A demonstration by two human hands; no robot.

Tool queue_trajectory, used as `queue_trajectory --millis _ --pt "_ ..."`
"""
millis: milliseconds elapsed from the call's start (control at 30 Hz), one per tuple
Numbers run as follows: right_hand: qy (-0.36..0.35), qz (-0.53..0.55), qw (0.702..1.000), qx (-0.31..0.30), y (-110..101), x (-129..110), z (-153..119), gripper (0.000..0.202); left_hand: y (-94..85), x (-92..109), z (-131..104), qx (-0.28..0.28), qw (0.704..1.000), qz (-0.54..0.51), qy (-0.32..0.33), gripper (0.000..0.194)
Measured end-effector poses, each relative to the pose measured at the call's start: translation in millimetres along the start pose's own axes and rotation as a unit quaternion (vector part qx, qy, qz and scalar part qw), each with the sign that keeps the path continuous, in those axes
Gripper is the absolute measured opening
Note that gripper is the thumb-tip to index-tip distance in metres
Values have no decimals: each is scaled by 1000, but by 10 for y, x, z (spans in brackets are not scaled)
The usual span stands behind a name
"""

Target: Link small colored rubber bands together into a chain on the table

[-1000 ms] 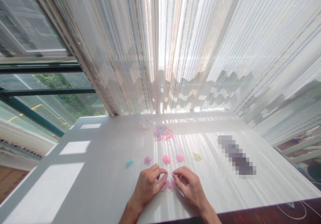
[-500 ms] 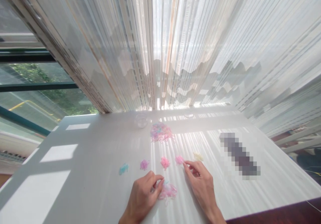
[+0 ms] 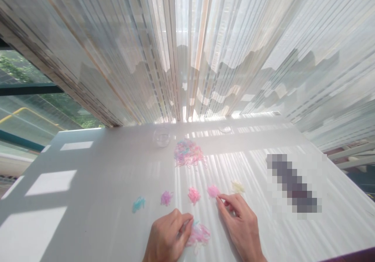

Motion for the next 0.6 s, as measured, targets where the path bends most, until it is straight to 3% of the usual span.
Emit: queue_trajectory --millis 167,300,600 --pt "-35 24 999 -12 46 -127 -39 17 1 -2 2 -2 1000 -2 -4 18" --pt "-64 46 996 -51 236 -309 -22 16 -20 10 14 3 1000 -12 -5 19" --pt "-33 83 986 -142 427 -336 -35 21 -66 -86 -33 79 991 -76 -72 23"
Point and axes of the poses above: each hand's wrist, its own z-axis towards the middle knuckle, its own y-axis out of the palm, x = y × z, the point moved 6 cm from there along z, towards the middle knuckle, and after that the axes turned 12 degrees about -x, right-handed, at the moved point
